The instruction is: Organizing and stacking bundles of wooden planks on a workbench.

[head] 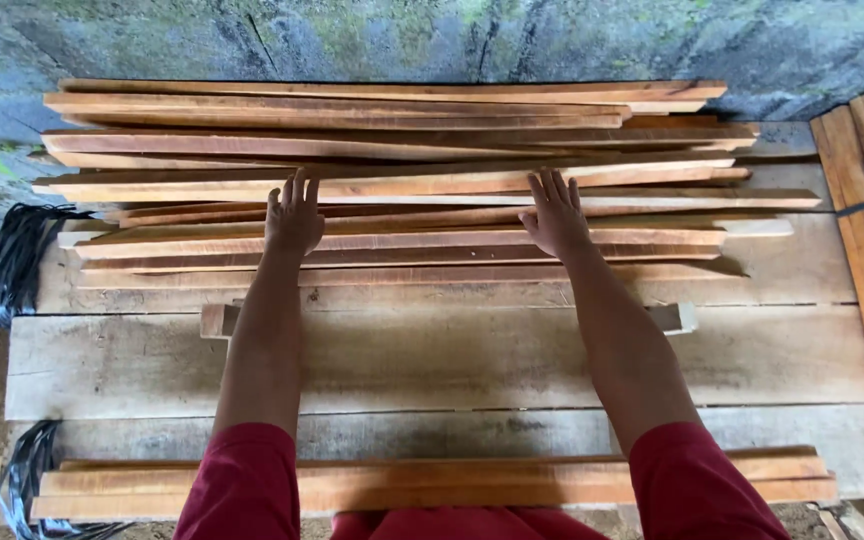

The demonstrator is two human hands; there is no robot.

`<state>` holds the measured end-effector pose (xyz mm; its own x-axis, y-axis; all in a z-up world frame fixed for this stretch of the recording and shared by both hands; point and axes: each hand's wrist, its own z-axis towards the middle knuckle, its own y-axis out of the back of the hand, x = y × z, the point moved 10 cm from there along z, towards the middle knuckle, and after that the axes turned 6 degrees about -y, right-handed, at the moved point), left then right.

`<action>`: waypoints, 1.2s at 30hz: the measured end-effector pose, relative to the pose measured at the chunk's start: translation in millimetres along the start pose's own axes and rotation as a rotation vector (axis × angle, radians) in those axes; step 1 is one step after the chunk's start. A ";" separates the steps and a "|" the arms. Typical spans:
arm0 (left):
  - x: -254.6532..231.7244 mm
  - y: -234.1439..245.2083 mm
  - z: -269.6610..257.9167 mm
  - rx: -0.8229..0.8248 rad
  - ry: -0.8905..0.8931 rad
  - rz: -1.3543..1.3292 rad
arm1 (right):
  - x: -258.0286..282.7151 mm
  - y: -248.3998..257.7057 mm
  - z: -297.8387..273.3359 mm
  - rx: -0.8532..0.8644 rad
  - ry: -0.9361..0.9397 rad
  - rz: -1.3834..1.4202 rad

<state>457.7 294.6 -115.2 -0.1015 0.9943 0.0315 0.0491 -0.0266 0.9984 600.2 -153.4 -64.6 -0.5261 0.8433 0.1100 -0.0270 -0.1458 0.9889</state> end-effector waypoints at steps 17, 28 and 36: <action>20.1 -8.5 20.8 -0.403 0.027 0.166 | 13.2 -8.6 55.0 -0.589 0.212 -0.196; 18.5 13.4 14.1 -0.522 -0.077 0.346 | 18.2 25.1 36.6 -0.280 0.146 -0.417; -35.4 121.2 -55.0 -0.571 -0.215 0.255 | 0.6 75.6 -34.2 -0.581 0.271 -0.370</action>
<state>412.7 250.5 7.3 0.0471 0.9464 0.3196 -0.4955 -0.2557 0.8301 568.7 -181.6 6.8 -0.5851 0.7438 -0.3231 -0.6490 -0.1907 0.7365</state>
